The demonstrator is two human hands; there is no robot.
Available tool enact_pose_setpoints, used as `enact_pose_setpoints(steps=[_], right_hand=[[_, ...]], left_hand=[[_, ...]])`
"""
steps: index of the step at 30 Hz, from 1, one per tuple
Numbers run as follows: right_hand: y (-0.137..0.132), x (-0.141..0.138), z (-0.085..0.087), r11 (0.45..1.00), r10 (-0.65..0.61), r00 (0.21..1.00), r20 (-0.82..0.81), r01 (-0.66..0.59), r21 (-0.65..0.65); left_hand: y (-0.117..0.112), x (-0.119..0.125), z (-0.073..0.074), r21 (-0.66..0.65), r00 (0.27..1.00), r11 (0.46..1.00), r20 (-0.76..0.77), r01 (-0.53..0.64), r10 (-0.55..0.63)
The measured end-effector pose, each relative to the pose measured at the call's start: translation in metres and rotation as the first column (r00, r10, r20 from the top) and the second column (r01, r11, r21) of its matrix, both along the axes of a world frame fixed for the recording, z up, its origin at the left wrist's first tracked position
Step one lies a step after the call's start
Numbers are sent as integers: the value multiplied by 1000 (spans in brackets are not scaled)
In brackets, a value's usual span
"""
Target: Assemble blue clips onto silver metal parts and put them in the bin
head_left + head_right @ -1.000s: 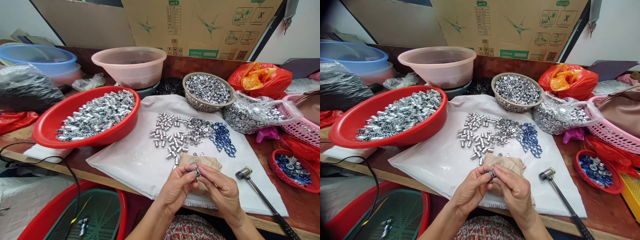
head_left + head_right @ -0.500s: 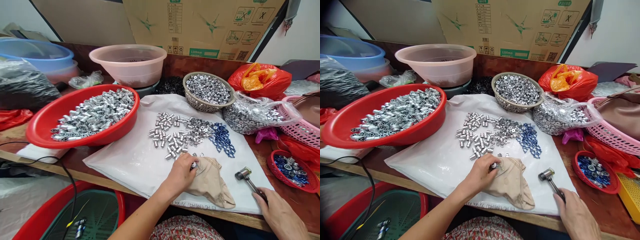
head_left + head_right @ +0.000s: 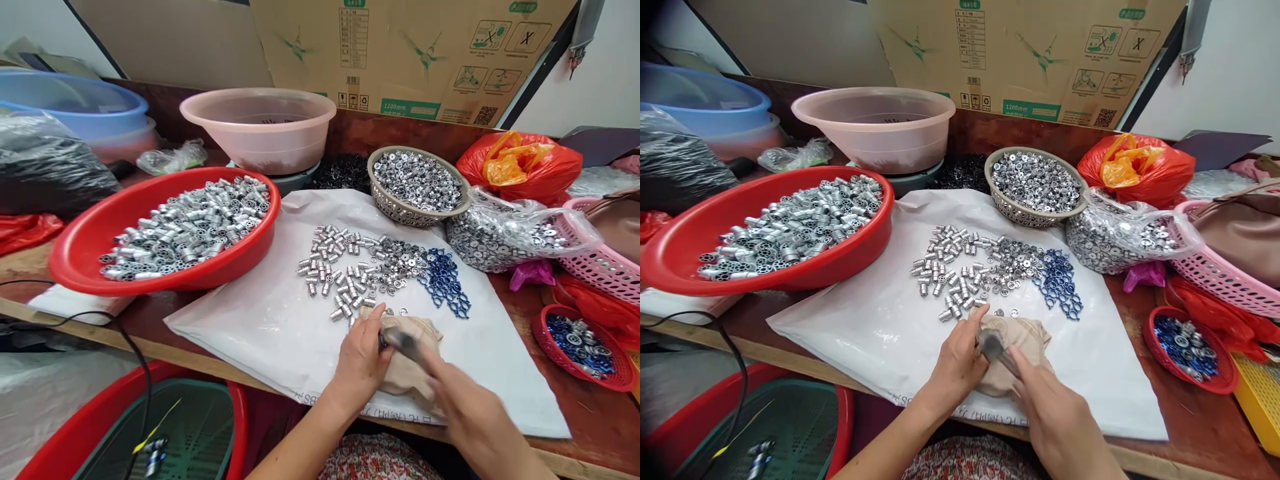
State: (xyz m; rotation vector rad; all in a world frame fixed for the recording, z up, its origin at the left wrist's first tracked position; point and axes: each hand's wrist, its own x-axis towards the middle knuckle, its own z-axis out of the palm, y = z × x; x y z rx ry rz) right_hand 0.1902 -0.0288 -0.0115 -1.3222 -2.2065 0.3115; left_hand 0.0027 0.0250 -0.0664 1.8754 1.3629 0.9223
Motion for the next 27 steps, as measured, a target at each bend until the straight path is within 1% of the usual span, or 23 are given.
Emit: enact_pose_setpoints(steps=[1,2,5,6,9,10,11,12,14,15,17,18,19,21,23,24,25,27], right_hand=[[1,1,-3,1000,29,999,28,-29,-11],[2,1,-7,1000,26,999,43,-26,-14],[3,0,-13,997,-70,997,12,70,30],[4,-1,-15,997,-74,997,7,73,35],[5,-4,-22,999,-14,997,74,17,-39],[4,0,-26,998,-38,995,96,43,-54],[2,7,-31,993,-101,988,117,108,-54],[-2,18,-37,979,-192,970,147,200,-42],[-13,47,-49,916,-394,891,224,401,14],[-18,63,-54,880,-467,840,278,472,51],[-23,90,-60,845,-522,772,363,526,96],[-20,97,-61,839,-532,759,376,531,115],[-13,101,-59,841,-532,760,374,527,124],[11,98,-52,846,-526,775,350,517,127],[42,87,-45,846,-518,773,365,527,84],[56,82,-43,837,-516,760,395,546,45],[68,79,-43,820,-517,737,435,573,3],[84,80,-47,780,-514,694,504,622,-63]], left_hand=[[0,0,-1,-5,1000,1000,4,-7,7],[0,0,-2,-10,1000,1000,13,-9,9],[1,0,-3,-18,999,1000,46,1,0],[1,-1,-3,-20,999,1000,54,3,-2],[1,-2,-1,-35,997,999,80,5,-2],[1,-3,0,-41,996,999,85,10,-6],[1,-4,0,-45,996,999,85,17,-13],[1,-5,0,-47,997,999,80,20,-16],[1,-6,-2,-46,998,999,64,21,-18],[1,-6,-4,-42,998,999,59,18,-15],[3,-3,-6,-21,999,1000,52,13,-12],[4,-1,-7,-7,999,1000,46,11,-10],[6,2,-6,7,999,1000,38,9,-9],[6,4,-3,31,1000,999,18,10,-10],[1,-5,2,53,1000,999,-19,10,-9],[-4,-16,4,69,999,998,-50,-6,10],[-12,-32,6,89,995,995,-92,-41,49],[-35,-78,8,137,960,978,-213,-156,183]])
